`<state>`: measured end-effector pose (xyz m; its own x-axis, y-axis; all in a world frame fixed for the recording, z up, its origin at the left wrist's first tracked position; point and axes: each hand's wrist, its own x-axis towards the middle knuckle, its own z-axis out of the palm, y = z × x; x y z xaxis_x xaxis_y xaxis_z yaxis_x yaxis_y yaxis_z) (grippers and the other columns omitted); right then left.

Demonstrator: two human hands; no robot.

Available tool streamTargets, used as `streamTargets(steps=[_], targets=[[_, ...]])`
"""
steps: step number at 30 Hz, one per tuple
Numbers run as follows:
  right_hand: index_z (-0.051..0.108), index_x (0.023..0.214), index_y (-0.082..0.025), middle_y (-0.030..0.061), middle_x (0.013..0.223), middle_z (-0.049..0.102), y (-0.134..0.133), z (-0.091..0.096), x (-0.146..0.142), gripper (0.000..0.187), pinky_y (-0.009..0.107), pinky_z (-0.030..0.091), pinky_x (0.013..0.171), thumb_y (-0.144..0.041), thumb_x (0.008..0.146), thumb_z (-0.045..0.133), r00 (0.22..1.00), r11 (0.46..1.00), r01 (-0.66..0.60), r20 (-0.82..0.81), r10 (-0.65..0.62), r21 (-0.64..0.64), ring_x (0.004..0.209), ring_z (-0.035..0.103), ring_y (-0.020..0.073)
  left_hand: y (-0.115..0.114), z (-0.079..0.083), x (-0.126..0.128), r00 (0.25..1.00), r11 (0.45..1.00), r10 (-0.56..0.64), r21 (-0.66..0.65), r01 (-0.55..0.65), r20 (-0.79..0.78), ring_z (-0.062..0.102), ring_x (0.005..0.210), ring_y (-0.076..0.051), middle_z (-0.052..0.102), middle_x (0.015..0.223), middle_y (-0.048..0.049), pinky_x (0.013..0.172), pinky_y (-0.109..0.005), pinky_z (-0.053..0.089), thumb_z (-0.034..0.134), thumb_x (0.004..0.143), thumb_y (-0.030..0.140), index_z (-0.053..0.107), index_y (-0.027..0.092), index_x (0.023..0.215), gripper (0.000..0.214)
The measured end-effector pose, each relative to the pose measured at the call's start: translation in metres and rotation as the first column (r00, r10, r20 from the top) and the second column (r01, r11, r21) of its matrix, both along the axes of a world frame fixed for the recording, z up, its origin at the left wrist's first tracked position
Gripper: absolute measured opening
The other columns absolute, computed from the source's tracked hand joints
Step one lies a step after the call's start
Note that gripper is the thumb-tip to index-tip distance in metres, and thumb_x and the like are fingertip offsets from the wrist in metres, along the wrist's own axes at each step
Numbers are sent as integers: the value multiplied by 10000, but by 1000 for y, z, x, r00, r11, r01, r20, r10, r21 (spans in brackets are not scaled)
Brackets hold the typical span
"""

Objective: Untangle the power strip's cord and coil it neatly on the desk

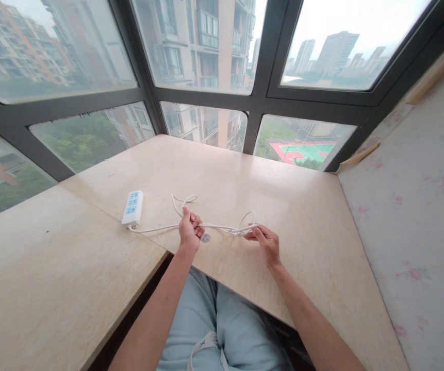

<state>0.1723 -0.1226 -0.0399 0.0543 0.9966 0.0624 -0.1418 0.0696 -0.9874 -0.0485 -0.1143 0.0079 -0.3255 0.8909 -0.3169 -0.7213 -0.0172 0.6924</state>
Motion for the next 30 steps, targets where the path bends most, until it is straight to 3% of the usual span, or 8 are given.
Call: streamTargets(steps=[6,11,16,21,26,30], targets=[[596,628,-191,2,576,574,10,3,14,392,275,439,584,-535,813,631,981,994,26,188,-47,111,568,532,142,9,3,6,998,998,-53,32,54,-29,247,313,-33,381,471,73,325,-175,212,574,891,500,424,181,615,448],[511,608,-204,-26,603,472,17,-2,16,403,254,353,565,-541,780,650,985,986,60,148,-83,154,588,418,125,23,9,23,995,993,-97,76,95,15,320,333,-45,429,493,60,371,-185,283,569,900,428,448,177,623,393],[409,511,-211,-47,519,367,18,-5,14,501,246,289,513,-573,742,668,994,996,54,88,-60,65,522,318,104,36,17,46,986,985,-161,64,159,34,373,366,-48,446,499,60,440,-191,360,615,864,330,454,174,613,337],[409,531,-216,-50,512,370,20,-7,12,482,240,326,516,-584,760,620,998,1000,16,56,-16,-1,516,346,107,42,21,68,966,972,-234,66,228,114,388,379,-59,437,503,65,476,-213,396,622,847,289,453,177,604,316],[451,628,-222,-60,522,417,20,-3,11,364,231,306,475,-517,761,618,997,995,-58,-56,54,-83,489,377,108,43,21,73,917,943,-331,49,328,224,389,377,-82,420,476,59,478,-244,400,579,858,286,447,184,593,313],[511,675,-217,-28,588,556,18,3,10,306,234,359,498,-496,782,580,984,983,-166,-86,159,-75,506,453,114,46,18,74,892,921,-380,9,390,244,364,363,-81,397,455,63,470,-245,381,551,848,254,431,186,578,303]])
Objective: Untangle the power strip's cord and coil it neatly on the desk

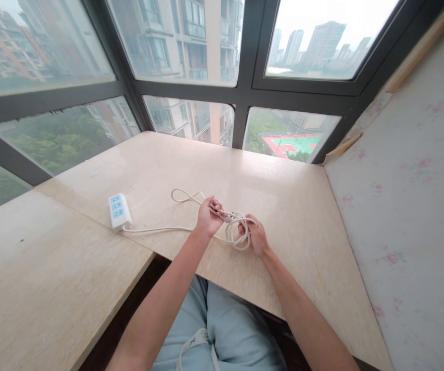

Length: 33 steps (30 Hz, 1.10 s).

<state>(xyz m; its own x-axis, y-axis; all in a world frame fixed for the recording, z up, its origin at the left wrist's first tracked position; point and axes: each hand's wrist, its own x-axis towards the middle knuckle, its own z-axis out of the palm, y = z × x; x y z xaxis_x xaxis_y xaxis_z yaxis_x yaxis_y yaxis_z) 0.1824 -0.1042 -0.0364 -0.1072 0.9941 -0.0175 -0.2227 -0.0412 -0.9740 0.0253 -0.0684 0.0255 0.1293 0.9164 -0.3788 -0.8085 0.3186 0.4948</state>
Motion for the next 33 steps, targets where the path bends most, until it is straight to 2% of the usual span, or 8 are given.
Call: streamTargets(steps=[3,7,13,17,22,24,28,33], targets=[[577,730,-208,-1,681,625,0,1,1,330,231,372,491,-531,795,554,999,1000,-19,42,18,18,519,482,111,2,-3,2,1000,999,-27,-25,27,-7,353,359,-78,428,470,50,463,-246,375,517,833,208,442,180,582,263],[603,775,-213,-37,521,522,2,-2,2,400,224,364,465,-607,798,539,995,1000,-9,100,10,-16,471,446,113,2,-5,6,999,998,-51,-42,51,5,341,354,-74,430,471,46,457,-243,376,473,818,179,454,175,588,231],[605,760,-196,-34,569,555,4,-3,1,470,234,435,477,-664,728,634,1000,996,-29,-1,29,-84,480,480,102,1,-9,11,977,968,-211,-135,211,15,332,342,-82,366,435,56,405,-222,311,485,786,144,449,177,593,199],[586,804,-203,-30,590,580,6,0,1,520,240,450,418,-714,715,615,999,986,-36,6,37,-165,458,516,116,4,-12,13,966,952,-259,-165,258,16,357,357,-80,419,474,26,413,-208,334,465,757,98,462,165,614,159],[545,721,-201,-22,565,592,7,12,15,542,223,429,355,-731,674,649,958,976,41,286,22,-213,450,576,142,2,-16,16,978,967,-208,-150,206,1,368,368,-90,444,504,7,405,-214,335,465,692,74,479,158,650,95],[556,683,-189,-12,514,583,5,19,25,542,224,442,368,-718,664,673,927,962,26,367,79,-272,438,581,146,1,-18,15,987,977,-163,-138,160,-4,348,358,-87,432,504,16,406,-222,334,470,666,77,474,164,654,88],[638,728,-158,39,552,646,-1,30,41,562,250,522,470,-714,662,692,908,902,-177,287,304,-394,487,624,155,0,-18,14,992,982,-123,-147,120,-12,336,349,-90,428,510,16,401,-231,324,459,628,76,474,165,660,95],[624,632,-137,66,549,652,-2,30,43,656,253,531,504,-792,614,660,910,901,-164,290,296,-402,486,621,146,0,-15,14,990,974,-142,-179,139,-2,357,368,-93,430,533,8,408,-222,336,459,603,78,485,151,689,116]])
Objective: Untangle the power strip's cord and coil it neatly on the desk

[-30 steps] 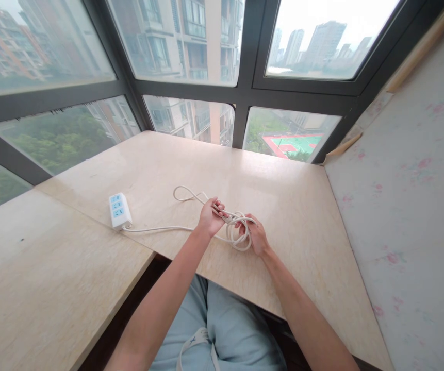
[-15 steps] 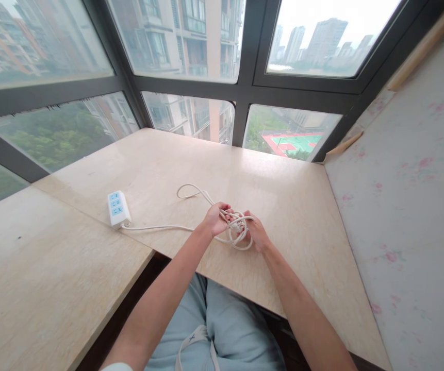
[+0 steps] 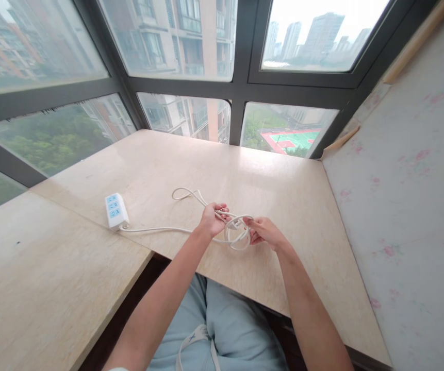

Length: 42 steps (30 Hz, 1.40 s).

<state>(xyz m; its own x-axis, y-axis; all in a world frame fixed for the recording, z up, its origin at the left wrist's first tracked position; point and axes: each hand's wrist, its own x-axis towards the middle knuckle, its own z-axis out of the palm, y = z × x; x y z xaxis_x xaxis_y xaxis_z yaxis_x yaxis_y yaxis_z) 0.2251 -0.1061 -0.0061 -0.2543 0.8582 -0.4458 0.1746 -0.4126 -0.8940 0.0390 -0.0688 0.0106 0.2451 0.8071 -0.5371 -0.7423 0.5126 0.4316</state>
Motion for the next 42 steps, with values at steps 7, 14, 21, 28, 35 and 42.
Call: streamTargets(steps=[7,14,21,28,35,42], targets=[[719,835,-123,77,721,714,5,-3,6,527,189,471,533,-606,637,786,956,999,-12,-293,-2,-48,614,660,125,2,3,-3,999,1000,6,-18,-5,40,391,404,-104,422,557,-1,414,-206,341,464,608,87,487,147,714,124],[700,873,-155,38,815,727,7,-4,-2,412,231,507,644,-267,522,882,890,987,158,-435,-139,7,641,643,108,4,1,-6,991,995,97,1,-98,87,384,413,-97,392,553,12,433,-204,361,456,628,88,469,158,676,86],[557,737,-183,-44,589,627,3,-2,-21,427,194,352,405,-356,512,875,895,929,345,-345,-282,135,401,462,54,5,-2,-6,984,991,125,25,-129,125,391,422,-101,412,568,6,456,-225,385,468,651,99,485,159,663,64],[571,759,-185,-40,568,622,3,-1,-23,477,187,261,346,-472,513,861,926,909,351,-226,-302,226,376,410,51,5,0,-4,986,996,83,31,-89,142,410,444,-115,437,565,-21,462,-227,382,457,628,100,497,149,634,64],[661,849,-171,36,741,723,4,-5,-22,464,198,379,413,-479,545,830,962,916,273,-104,-254,294,528,565,114,5,-2,-2,985,995,92,36,-98,145,414,448,-119,439,554,-22,465,-225,373,461,613,100,498,153,627,66],[728,1000,-179,66,914,747,4,-9,-24,452,265,488,605,-410,616,790,988,895,152,-82,-130,420,818,677,220,0,-1,7,982,994,100,16,-104,162,435,454,-124,460,563,-31,459,-223,369,472,632,113,513,146,639,53]])
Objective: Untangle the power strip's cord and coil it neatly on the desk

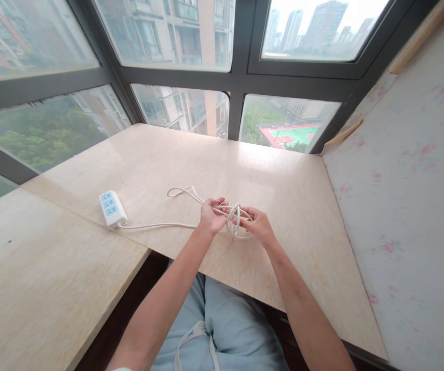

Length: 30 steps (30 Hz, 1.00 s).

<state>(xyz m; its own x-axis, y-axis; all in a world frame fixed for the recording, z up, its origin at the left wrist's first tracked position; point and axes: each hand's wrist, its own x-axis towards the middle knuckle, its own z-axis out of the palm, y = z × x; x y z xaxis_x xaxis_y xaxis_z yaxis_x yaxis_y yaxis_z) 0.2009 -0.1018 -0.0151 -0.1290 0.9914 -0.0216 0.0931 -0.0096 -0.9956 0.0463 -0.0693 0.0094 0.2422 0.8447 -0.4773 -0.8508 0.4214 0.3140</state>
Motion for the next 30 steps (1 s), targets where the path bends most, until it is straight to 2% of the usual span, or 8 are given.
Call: streamTargets(steps=[3,8,12,16,21,24,27,30], targets=[[742,1012,-201,54,942,743,2,-3,2,415,298,493,701,-386,643,783,998,996,-28,49,24,80,902,664,235,-2,1,4,999,999,13,-36,-15,-45,500,498,-140,517,613,-60,477,-232,408,474,640,124,538,136,671,72],[761,968,-220,21,853,727,1,-2,6,374,293,467,673,-401,642,787,994,996,-34,103,25,85,777,634,203,-4,5,6,994,1000,-19,13,20,-105,611,641,-177,598,692,-83,622,-294,516,491,636,100,561,132,721,114],[760,964,-211,7,811,708,0,1,8,369,285,459,676,-412,655,774,997,997,-2,76,-3,71,738,612,183,-12,5,7,947,988,-73,108,112,-313,626,669,-172,629,709,-61,664,-292,510,533,673,116,590,132,770,114],[754,943,-200,6,816,694,-1,0,8,316,271,452,671,-390,690,741,998,995,30,53,-36,99,732,602,167,-37,-1,7,808,950,-118,173,261,-577,656,805,-209,672,845,-84,753,-305,484,712,706,269,598,144,909,264],[720,965,-181,33,889,701,0,-3,3,331,279,483,721,-360,688,738,997,992,82,7,-83,98,792,624,177,-73,-11,7,476,918,207,337,207,-855,597,1049,-259,651,1050,-99,906,-328,420,914,474,212,514,196,1214,841],[681,1018,-190,47,969,698,-1,-2,1,351,294,504,773,-360,713,717,996,989,85,-4,-85,125,841,637,184,-79,-12,9,395,885,281,395,245,-875,615,911,-223,645,928,-51,856,-309,434,892,528,222,551,218,1183,738],[656,1050,-202,58,1036,689,-2,-1,0,340,318,506,839,-358,749,684,998,984,60,19,-65,170,911,640,198,-77,-11,13,382,887,327,420,191,-864,602,797,-190,615,807,-11,779,-267,432,866,567,199,612,221,1010,511],[652,1086,-215,72,1105,678,-3,0,3,332,351,474,920,-344,780,655,997,977,22,64,-36,213,1015,622,221,-76,-9,16,302,888,351,417,191,-886,590,753,-176,601,754,3,727,-238,413,840,611,194,618,226,864,338]])
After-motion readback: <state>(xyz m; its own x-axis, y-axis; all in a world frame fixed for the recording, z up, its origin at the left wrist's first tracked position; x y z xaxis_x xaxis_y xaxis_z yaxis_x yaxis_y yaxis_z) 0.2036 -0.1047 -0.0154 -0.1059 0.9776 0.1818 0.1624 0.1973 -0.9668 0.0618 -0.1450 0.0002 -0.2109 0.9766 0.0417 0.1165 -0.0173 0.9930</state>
